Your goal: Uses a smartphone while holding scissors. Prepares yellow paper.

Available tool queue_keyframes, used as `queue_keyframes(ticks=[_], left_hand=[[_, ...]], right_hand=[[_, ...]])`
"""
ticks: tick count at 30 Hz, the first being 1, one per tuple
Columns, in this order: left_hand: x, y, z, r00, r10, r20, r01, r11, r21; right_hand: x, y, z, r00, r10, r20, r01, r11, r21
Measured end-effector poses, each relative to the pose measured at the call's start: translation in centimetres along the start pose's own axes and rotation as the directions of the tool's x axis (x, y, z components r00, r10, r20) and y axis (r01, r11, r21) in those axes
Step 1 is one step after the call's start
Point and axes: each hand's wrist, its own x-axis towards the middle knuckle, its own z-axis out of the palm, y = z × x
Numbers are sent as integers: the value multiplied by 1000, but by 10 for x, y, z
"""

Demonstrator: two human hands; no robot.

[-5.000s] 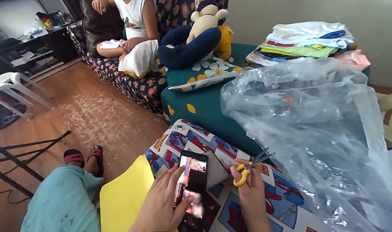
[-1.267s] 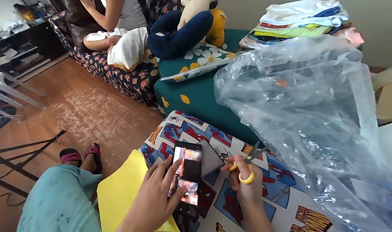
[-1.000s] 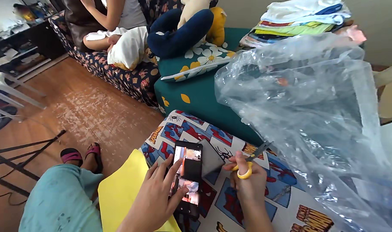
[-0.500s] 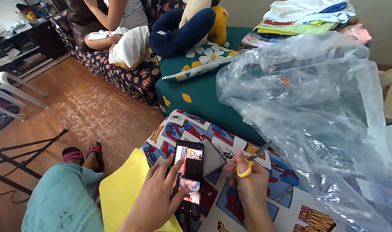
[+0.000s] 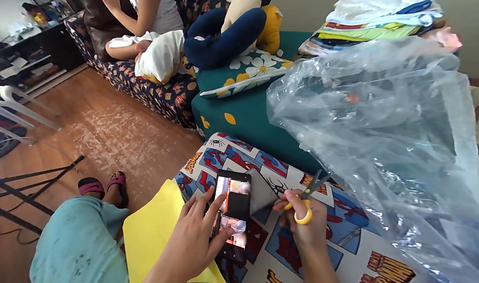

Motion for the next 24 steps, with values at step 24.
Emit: queue_keyframes(ticks=[24], left_hand=[[0, -2, -7, 996, 48, 73, -46, 999, -26]], right_hand=[[1, 0, 2, 999, -26, -18, 26, 999, -45]])
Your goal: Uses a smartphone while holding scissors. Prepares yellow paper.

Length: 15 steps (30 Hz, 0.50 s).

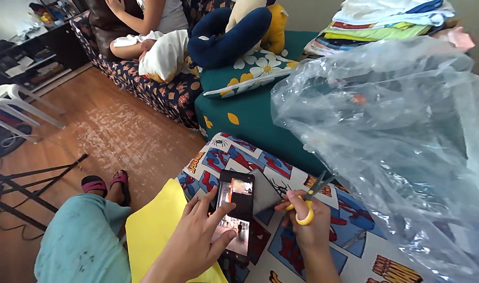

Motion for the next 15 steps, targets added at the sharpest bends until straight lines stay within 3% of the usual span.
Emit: queue_keyframes(ticks=[15], left_hand=[[4, 8, -2, 998, -44, 40, 42, 998, 49]], right_hand=[[0, 0, 0, 1000, -3, 10, 3, 1000, -5]])
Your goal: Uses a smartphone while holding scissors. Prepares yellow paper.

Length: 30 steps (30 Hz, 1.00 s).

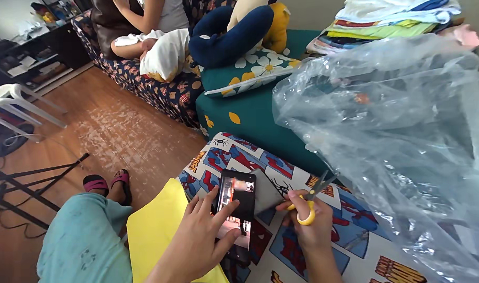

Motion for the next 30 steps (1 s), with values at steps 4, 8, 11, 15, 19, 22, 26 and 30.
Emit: queue_keyframes(ticks=[4, 8, 11, 15, 19, 22, 26, 30], left_hand=[[-1, -4, -3, 999, 14, 29, -13, 999, -31], [-1, -6, -7, 998, 26, 57, -22, 998, -60], [-2, -6, -11, 997, 30, 77, -20, 991, -133], [-3, -5, -12, 996, 28, 85, -14, 987, -158], [-3, -5, -11, 996, 32, 80, -20, 990, -141], [-4, -5, -10, 997, 23, 73, -13, 991, -136], [-5, -4, -7, 998, 20, 61, -12, 992, -126], [-4, -4, -6, 998, 14, 65, -7, 994, -108]], right_hand=[[0, 1, 0, 1000, -10, -1, 10, 1000, -2], [1, 1, 0, 1000, -21, -2, 21, 1000, 9], [0, 1, 0, 1000, -29, 7, 29, 999, 17], [0, 1, 0, 999, -35, 9, 35, 999, 4], [1, 3, -1, 999, -44, 12, 44, 999, 5], [0, 3, 0, 999, -44, 13, 44, 999, 1], [0, 2, 0, 999, -37, 11, 37, 999, -9], [0, 0, -1, 1000, -19, 12, 19, 1000, 1]])
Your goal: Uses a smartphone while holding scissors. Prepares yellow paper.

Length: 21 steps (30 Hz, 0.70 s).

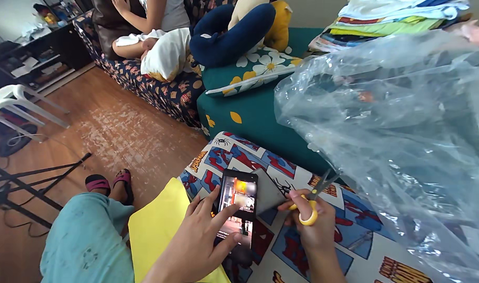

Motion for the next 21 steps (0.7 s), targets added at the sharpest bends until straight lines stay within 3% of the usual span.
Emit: queue_keyframes(ticks=[7, 21], left_hand=[[0, -4, -14, 998, 11, 58, -3, 989, -150], [4, 0, -9, 999, -40, -19, 38, 997, -65]], right_hand=[[0, 1, 0, 999, -35, 10, 35, 999, 7], [0, 1, 0, 999, -45, 10, 45, 999, 25]])
